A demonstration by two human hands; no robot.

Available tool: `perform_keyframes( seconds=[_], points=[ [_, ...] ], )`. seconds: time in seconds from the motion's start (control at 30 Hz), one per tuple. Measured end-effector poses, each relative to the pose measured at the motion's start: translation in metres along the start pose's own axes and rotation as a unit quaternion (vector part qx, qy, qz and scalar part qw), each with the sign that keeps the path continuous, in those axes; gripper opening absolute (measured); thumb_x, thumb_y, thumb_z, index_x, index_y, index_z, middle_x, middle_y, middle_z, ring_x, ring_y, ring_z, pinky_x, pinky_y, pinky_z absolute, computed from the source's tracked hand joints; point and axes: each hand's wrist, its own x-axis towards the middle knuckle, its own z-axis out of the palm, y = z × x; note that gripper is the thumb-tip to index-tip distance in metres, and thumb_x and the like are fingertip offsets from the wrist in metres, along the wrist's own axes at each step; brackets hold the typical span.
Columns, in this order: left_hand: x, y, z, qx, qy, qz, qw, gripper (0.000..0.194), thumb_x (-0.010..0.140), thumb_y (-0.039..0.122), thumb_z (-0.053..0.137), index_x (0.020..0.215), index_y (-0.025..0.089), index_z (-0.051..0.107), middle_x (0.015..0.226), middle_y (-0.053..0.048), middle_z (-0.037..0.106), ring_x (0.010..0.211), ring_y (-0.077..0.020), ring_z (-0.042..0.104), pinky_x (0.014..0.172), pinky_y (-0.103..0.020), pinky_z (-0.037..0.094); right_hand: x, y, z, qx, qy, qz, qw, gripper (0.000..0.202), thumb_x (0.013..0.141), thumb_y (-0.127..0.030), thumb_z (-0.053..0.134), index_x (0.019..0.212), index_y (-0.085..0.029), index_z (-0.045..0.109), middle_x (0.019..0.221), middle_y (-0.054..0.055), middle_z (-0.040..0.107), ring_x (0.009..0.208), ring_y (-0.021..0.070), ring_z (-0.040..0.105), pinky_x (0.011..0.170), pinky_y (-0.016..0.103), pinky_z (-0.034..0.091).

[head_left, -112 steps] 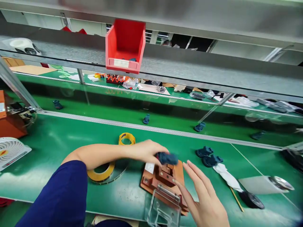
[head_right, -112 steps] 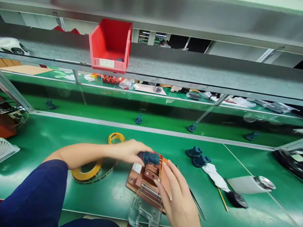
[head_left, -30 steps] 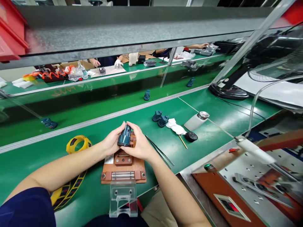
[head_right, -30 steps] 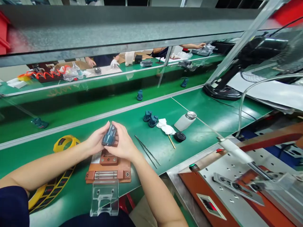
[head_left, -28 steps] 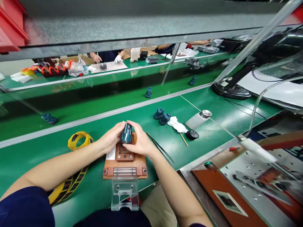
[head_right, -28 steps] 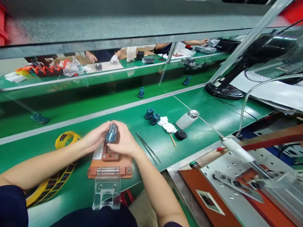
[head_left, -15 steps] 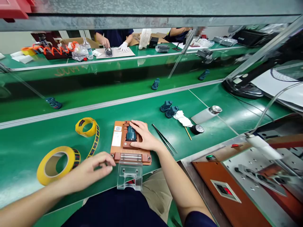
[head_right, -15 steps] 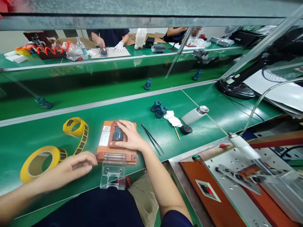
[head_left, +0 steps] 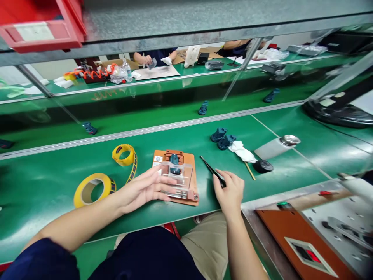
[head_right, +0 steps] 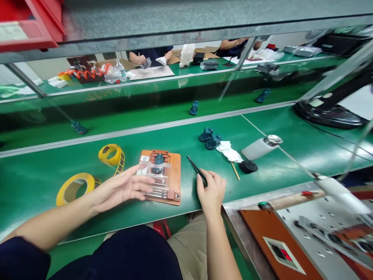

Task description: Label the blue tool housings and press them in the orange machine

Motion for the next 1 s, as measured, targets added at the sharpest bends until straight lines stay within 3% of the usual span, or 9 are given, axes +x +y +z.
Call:
perform_keyframes(
  seconds=[0.13,0.27,0.3,0.37,0.43,0.47,0.7,0.83,1.0],
  points=[
    [0.034,-0.003,-0.004,0.010,0.097,-0.028,0.995,0.024,0.094,0.027,0.065,0.109,0.008,0.063,0.112,-0.021,0.071,0.095,-0.0230,0.074,0.086,-0.033,0.058,-0.018,0.011,0.009,-0.079,0.005,0.043,0.996,0.055,0.095,-0.058,0.044,0.117,-0.015,0.070,0.104,0.015,0.064,0.097,0.0318,0.055,0.084,0.044,0.042],
    [0.032,0.011,-0.030,0.218,0.111,-0.022,0.969,0.038,0.093,0.033,0.065,0.125,0.012,0.060,0.109,-0.016,0.072,0.089,-0.0215,0.073,0.084,-0.036,0.058,-0.022,0.011,0.012,-0.111,-0.015,0.067,0.991,0.056,0.097,-0.058,0.037,0.111,-0.017,0.071,0.097,0.014,0.063,0.090,0.0312,0.054,0.074,0.040,0.039],
    [0.028,0.020,-0.040,0.342,0.127,0.011,0.931,0.040,0.094,0.035,0.063,0.129,0.016,0.059,0.107,-0.013,0.072,0.089,-0.0212,0.071,0.084,-0.037,0.057,-0.022,0.012,0.013,-0.113,-0.017,0.066,0.991,0.056,0.097,-0.058,0.036,0.110,-0.016,0.071,0.096,0.014,0.063,0.089,0.0309,0.054,0.073,0.040,0.038],
    [0.022,0.040,-0.063,0.598,0.192,0.087,0.773,0.036,0.095,0.035,0.058,0.128,0.019,0.063,0.108,-0.012,0.070,0.097,-0.0239,0.068,0.090,-0.041,0.054,-0.020,0.013,0.013,-0.108,-0.020,0.061,0.992,0.055,0.098,-0.056,0.034,0.107,-0.016,0.071,0.092,0.013,0.063,0.086,0.0304,0.054,0.071,0.040,0.038],
    [0.021,0.059,-0.085,0.735,0.253,0.122,0.617,0.032,0.095,0.036,0.057,0.120,0.019,0.069,0.113,-0.014,0.067,0.111,-0.0289,0.062,0.100,-0.046,0.048,-0.017,0.013,0.012,-0.084,-0.020,0.057,0.995,0.054,0.098,-0.055,0.035,0.104,-0.015,0.071,0.090,0.013,0.062,0.085,0.0300,0.055,0.073,0.040,0.040],
    [0.022,0.066,-0.094,0.757,0.267,0.119,0.584,0.031,0.093,0.037,0.059,0.116,0.019,0.070,0.114,-0.014,0.067,0.114,-0.0310,0.061,0.102,-0.048,0.046,-0.014,0.012,0.011,-0.062,-0.016,0.058,0.996,0.053,0.098,-0.054,0.036,0.102,-0.015,0.070,0.089,0.012,0.062,0.086,0.0296,0.055,0.075,0.041,0.041],
    [0.028,0.082,-0.122,0.708,0.293,0.084,0.637,0.019,0.077,0.035,0.072,0.084,0.017,0.074,0.071,-0.006,0.072,0.074,-0.0254,0.071,0.076,-0.035,0.054,0.011,-0.027,0.001,0.208,0.052,0.173,0.961,0.039,0.088,-0.051,0.064,0.108,-0.018,0.069,0.094,0.006,0.063,0.082,0.0204,0.056,0.083,0.040,0.046],
    [0.001,0.075,-0.119,0.631,0.316,0.125,0.697,0.040,0.084,0.041,0.064,0.116,0.016,0.067,0.089,-0.006,0.078,0.082,-0.0231,0.075,0.074,-0.032,0.058,0.031,-0.065,-0.009,0.493,0.094,0.273,0.821,0.041,0.074,-0.048,0.083,0.105,-0.023,0.069,0.089,0.000,0.062,0.078,0.0145,0.057,0.089,0.038,0.049],
    [-0.029,0.054,-0.106,0.418,0.343,0.194,0.819,0.048,0.073,0.048,0.079,0.108,0.015,0.072,0.095,-0.010,0.080,0.089,-0.0270,0.077,0.079,-0.035,0.062,0.047,-0.120,-0.013,0.671,-0.051,0.262,0.692,0.031,0.077,-0.046,0.084,0.097,-0.026,0.073,0.091,0.000,0.062,0.081,0.0116,0.061,0.080,0.026,0.056]
  ],
)
